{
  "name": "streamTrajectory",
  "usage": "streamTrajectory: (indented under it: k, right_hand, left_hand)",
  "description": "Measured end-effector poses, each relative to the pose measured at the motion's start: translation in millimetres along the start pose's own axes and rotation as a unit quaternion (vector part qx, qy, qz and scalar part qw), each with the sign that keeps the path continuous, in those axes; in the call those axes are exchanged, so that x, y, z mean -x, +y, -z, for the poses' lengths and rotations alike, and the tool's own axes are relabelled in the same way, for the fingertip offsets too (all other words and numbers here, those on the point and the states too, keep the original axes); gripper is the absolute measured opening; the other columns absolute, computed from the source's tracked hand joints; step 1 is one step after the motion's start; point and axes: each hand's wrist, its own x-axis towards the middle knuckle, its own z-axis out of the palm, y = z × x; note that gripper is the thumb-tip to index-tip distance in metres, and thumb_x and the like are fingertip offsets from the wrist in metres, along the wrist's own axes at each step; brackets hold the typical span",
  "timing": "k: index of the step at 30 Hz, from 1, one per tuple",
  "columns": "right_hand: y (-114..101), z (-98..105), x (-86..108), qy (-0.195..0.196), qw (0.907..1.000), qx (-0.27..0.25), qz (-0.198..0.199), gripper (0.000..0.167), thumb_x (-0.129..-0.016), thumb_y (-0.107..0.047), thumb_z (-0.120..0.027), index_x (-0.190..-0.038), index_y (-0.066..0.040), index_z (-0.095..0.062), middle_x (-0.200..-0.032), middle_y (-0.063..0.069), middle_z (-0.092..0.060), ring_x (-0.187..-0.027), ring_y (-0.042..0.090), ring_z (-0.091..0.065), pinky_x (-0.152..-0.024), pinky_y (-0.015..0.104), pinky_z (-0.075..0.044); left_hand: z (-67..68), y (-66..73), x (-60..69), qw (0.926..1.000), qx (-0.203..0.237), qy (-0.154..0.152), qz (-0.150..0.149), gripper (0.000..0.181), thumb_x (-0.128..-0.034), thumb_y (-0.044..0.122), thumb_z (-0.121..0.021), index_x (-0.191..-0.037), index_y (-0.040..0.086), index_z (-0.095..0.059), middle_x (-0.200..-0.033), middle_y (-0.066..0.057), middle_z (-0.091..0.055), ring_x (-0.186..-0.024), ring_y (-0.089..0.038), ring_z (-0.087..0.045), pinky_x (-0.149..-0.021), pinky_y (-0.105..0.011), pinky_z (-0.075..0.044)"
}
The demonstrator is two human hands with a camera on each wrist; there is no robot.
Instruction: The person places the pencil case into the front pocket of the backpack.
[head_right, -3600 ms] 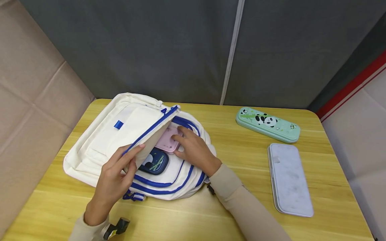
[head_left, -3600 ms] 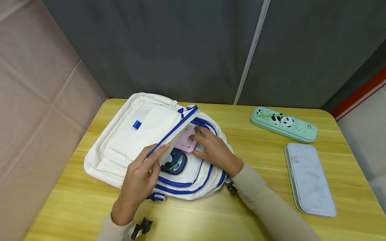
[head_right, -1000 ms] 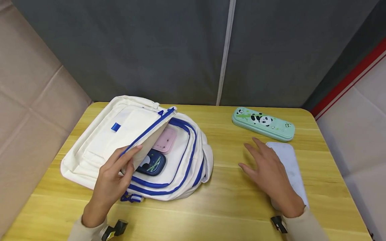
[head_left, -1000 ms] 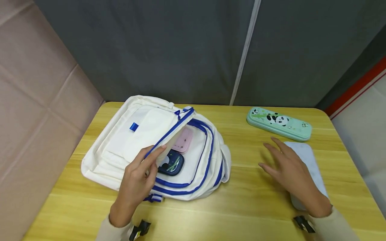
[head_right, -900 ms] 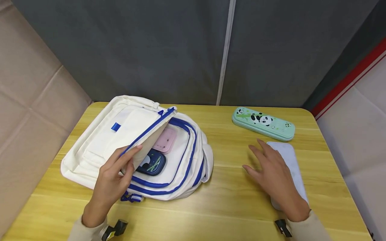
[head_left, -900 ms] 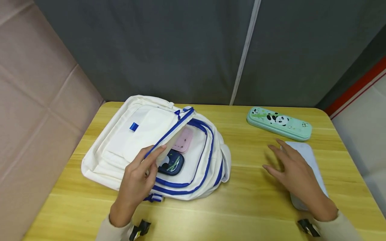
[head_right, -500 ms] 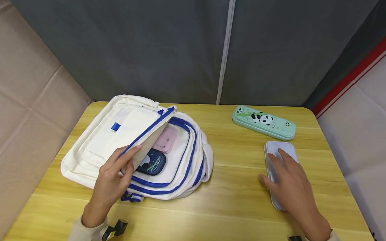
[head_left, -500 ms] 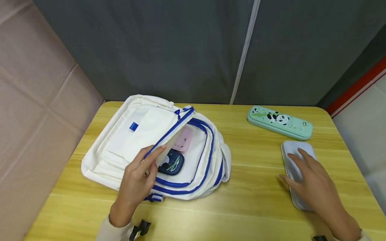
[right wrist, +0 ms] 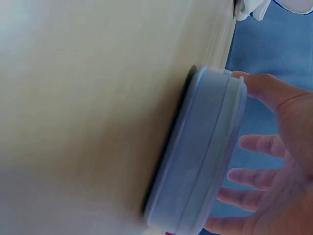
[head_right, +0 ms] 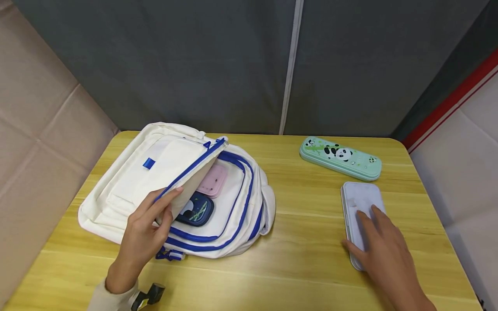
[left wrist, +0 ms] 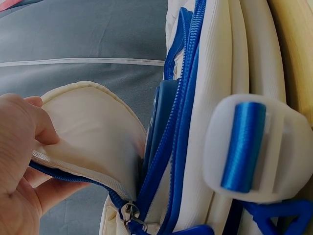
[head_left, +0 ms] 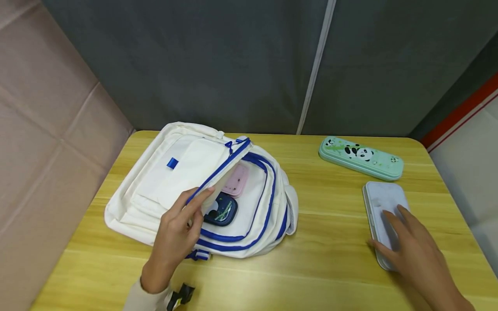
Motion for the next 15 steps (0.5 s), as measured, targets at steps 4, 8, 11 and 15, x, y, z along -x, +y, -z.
streamTrajectory:
  k: [4, 8, 11, 15]
  right_hand:
    - [1, -2, 4.9, 0.008, 0.9999, 0.005, -0.01, 0.083, -0.076, -0.026, -0.093, -0.14, 0.006, -0.052, -0.152, 0.041, -0.036, -0.132, 0.062, -0.038, -0.097, 0.079, -0.037]
    - [2, -2, 7.7, 0.012, 0.9996, 0.009, -0.023, 0.083, -0.077, -0.026, -0.093, -0.14, 0.007, -0.051, -0.15, 0.043, -0.036, -0.13, 0.063, -0.038, -0.097, 0.08, -0.037]
    - [5, -3, 10.4, 0.006, 0.9995, 0.009, -0.031, 0.082, -0.079, -0.027, -0.091, -0.141, 0.006, -0.05, -0.15, 0.044, -0.036, -0.127, 0.064, -0.039, -0.095, 0.08, -0.038]
    - [11, -3, 16.3, -0.007, 0.9989, 0.007, -0.045, 0.084, -0.082, -0.031, -0.089, -0.145, 0.005, -0.047, -0.154, 0.044, -0.031, -0.127, 0.065, -0.038, -0.094, 0.081, -0.037]
  left_hand:
    - [-0.4, 0.2, 0.2, 1.0, 0.0, 0.0, 0.001, 0.059, -0.085, -0.02, -0.061, -0.135, 0.011, -0.071, -0.121, -0.017, -0.069, -0.083, -0.021, -0.06, -0.061, -0.014, -0.043]
    - [-0.4, 0.5, 0.5, 1.0, -0.001, -0.002, 0.002, 0.058, -0.0855, -0.019, -0.061, -0.135, 0.011, -0.071, -0.121, -0.017, -0.069, -0.083, -0.021, -0.06, -0.061, -0.014, -0.043]
    - [-0.3, 0.6, 0.6, 1.0, -0.001, -0.002, 0.003, 0.058, -0.0861, -0.019, -0.061, -0.135, 0.011, -0.071, -0.121, -0.017, -0.069, -0.083, -0.021, -0.06, -0.061, -0.014, -0.043]
    - [-0.3, 0.5, 0.4, 1.0, 0.001, 0.0, 0.0, 0.058, -0.0858, -0.019, -0.061, -0.135, 0.011, -0.071, -0.121, -0.017, -0.069, -0.083, -0.021, -0.06, -0.06, -0.014, -0.042]
